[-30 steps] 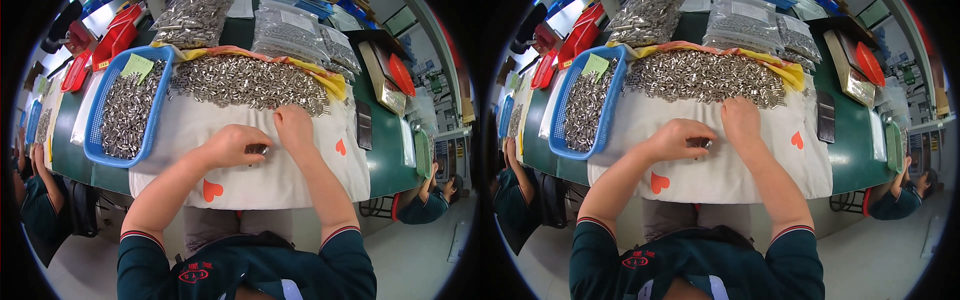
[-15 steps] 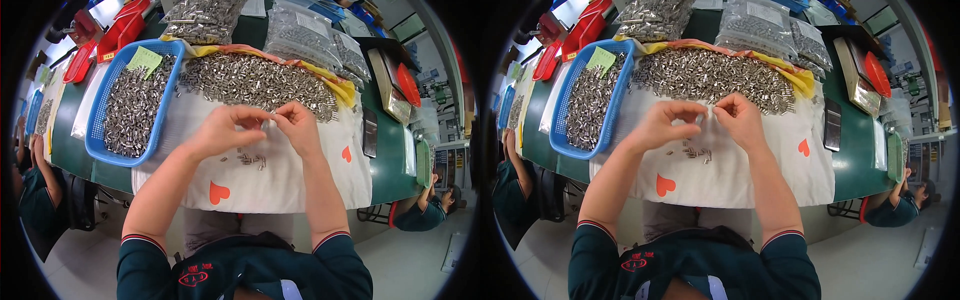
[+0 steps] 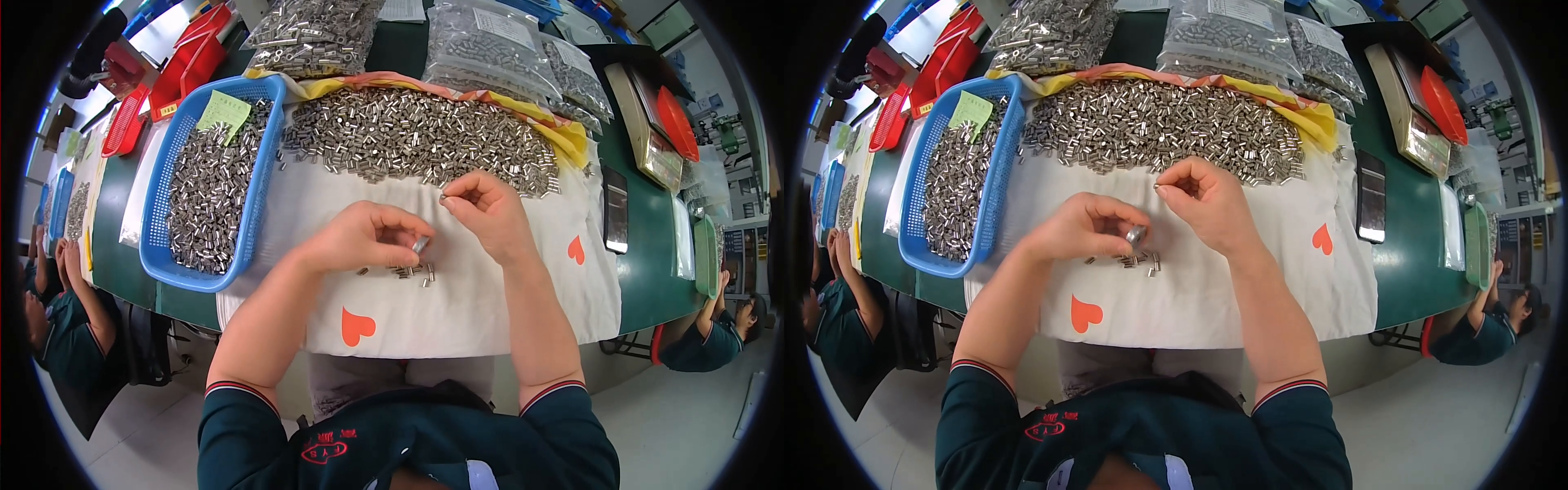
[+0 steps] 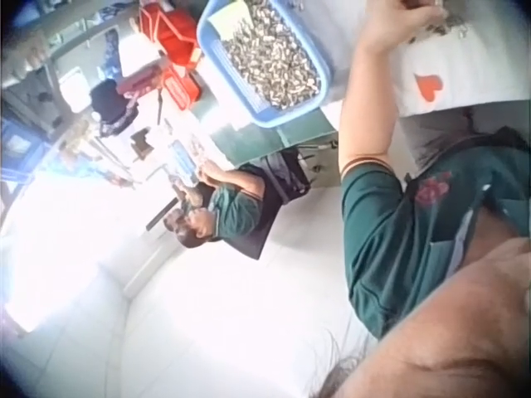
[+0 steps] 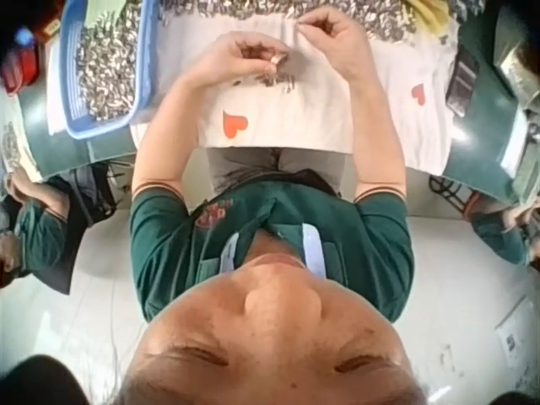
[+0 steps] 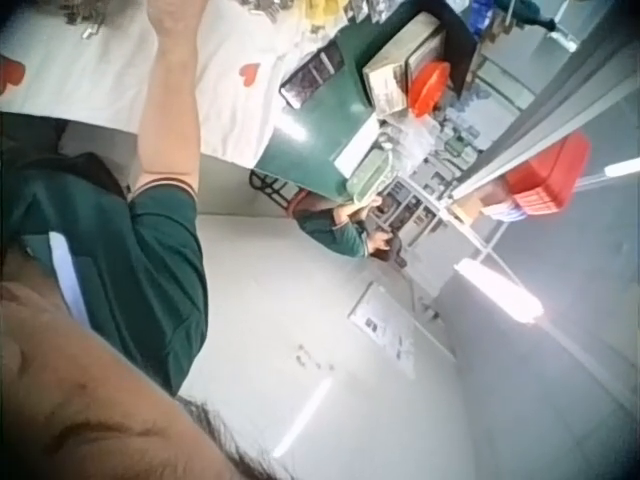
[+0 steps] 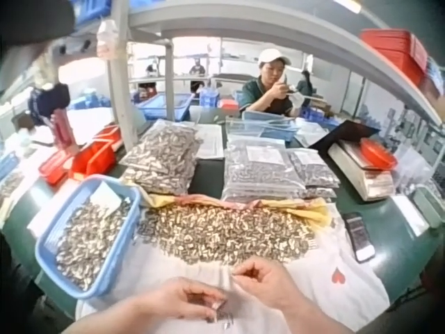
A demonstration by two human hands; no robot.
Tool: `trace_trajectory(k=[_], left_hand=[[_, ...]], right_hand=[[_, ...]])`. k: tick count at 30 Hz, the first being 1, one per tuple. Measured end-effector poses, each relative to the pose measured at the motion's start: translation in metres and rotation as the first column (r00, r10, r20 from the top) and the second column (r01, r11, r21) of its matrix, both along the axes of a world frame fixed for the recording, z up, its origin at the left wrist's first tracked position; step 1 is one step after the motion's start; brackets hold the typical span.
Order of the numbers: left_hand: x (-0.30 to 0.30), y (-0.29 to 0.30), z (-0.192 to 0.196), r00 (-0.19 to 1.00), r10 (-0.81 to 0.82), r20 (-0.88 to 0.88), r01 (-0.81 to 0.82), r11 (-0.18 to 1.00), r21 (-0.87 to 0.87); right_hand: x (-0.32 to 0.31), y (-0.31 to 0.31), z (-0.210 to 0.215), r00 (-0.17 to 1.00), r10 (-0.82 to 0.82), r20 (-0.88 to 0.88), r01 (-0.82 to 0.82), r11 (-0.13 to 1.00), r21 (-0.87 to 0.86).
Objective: Inspecting and sorting small metal hardware components on a workbench.
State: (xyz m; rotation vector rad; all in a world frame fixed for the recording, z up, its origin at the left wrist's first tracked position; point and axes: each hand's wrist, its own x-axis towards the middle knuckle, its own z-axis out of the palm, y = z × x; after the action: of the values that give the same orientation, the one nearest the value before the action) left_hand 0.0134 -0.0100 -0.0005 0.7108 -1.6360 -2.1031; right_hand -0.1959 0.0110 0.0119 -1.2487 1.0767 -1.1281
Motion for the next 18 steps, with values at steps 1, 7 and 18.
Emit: trace_trajectory(k=[1,7,18], left_hand=[[-0.001,-0.003,-0.001,1.000,0.002,-0.003,-0.002,1.000,-0.002],[-0.006,-0.011,-0.006,0.958,0.192,-0.211,-0.144,0.964,0.223],[-0.014,-0.008,-0.008,0.954,0.294,-0.058,-0.292,0.955,0.042]], right_hand=[[-0.001,0.001,0.003,1.000,0.007,-0.004,-0.007,1.000,0.015],[0.008,0.009,0.009,0.971,0.037,-0.234,-0.066,0.991,-0.119],[0.021,0.011,0.004,0.785,-0.288,-0.548,-0.089,0.823,-0.561]])
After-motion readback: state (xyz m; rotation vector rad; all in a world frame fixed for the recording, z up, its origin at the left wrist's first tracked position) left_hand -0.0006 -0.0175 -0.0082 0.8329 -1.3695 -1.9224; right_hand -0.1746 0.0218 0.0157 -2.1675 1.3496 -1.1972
